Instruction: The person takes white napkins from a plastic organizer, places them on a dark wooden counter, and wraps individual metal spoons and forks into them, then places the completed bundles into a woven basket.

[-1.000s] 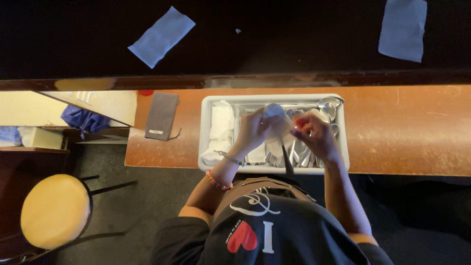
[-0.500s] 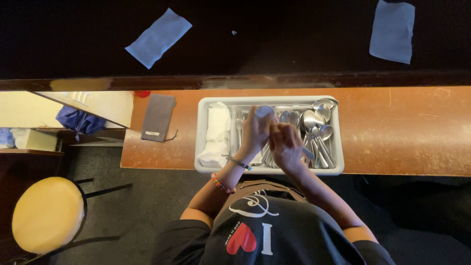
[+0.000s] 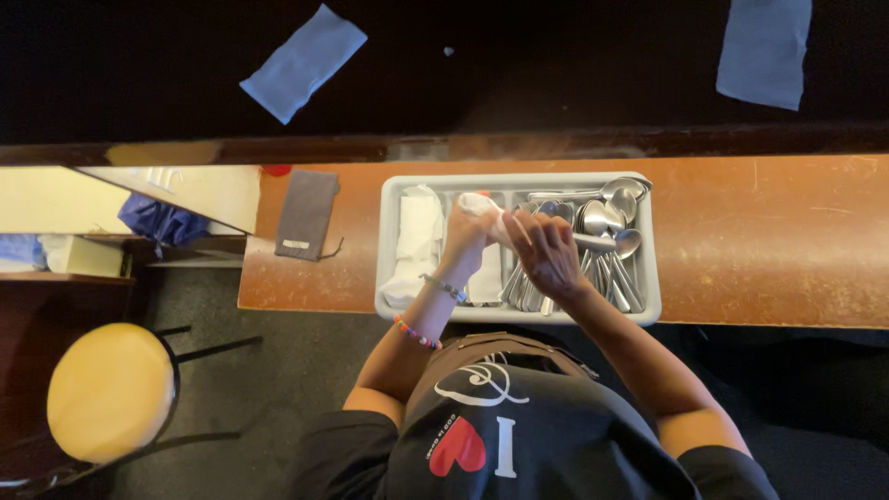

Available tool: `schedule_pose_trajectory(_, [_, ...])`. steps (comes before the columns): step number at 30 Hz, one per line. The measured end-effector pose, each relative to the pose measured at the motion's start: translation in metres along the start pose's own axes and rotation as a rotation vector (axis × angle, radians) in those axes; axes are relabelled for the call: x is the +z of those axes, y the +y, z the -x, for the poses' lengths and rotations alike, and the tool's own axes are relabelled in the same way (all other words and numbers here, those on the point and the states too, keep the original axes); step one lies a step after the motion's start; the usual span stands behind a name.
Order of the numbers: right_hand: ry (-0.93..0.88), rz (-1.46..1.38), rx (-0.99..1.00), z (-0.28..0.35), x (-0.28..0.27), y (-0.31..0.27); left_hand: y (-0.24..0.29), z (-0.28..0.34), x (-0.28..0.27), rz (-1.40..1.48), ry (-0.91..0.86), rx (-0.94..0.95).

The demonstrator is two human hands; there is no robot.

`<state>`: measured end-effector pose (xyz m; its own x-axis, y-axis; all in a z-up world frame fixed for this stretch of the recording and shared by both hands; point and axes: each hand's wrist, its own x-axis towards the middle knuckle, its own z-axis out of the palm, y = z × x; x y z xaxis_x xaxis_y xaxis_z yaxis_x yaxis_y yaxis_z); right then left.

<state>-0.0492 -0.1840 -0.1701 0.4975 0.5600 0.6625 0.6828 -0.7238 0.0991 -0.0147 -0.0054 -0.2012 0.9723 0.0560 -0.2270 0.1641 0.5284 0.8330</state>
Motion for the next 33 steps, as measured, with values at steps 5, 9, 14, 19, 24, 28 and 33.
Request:
schedule_pose_trajectory(5, [-0.088,-0.18,-0.008,-0.005,0.017,0.019,0.004,0.003,0.0,-0.052,-0.038,-0.011])
schedule_pose_trajectory(9, [-0.099,-0.701,0.138,-0.015,0.012,0.037,0.014,0.007,-0.002,-0.125,-0.141,-0.042])
schedule_pose_trajectory(14, [-0.356,-1.432,0.912,-0.014,0.007,0.045,0.033,0.012,0.004,-0.143,-0.294,-0.118])
schedule_pose_trajectory(19, [-0.289,-1.766,1.042,-0.004,0.025,0.045,0.044,0.02,0.008,-0.132,-0.477,-0.05])
schedule_pose_trajectory(24, [-0.516,-1.817,1.056,0.017,0.019,0.033,0.037,0.017,0.008,-0.236,-0.227,0.098])
schedule_pose_trajectory(28, [-0.727,-1.557,0.979,0.038,0.007,0.007,0.023,0.0,0.0,0.121,-0.094,0.035])
schedule_pose_trajectory(33, [-0.319,-0.646,0.547,0.044,0.02,-0.04,-0.015,-0.007,0.0,0.514,0.021,-0.099])
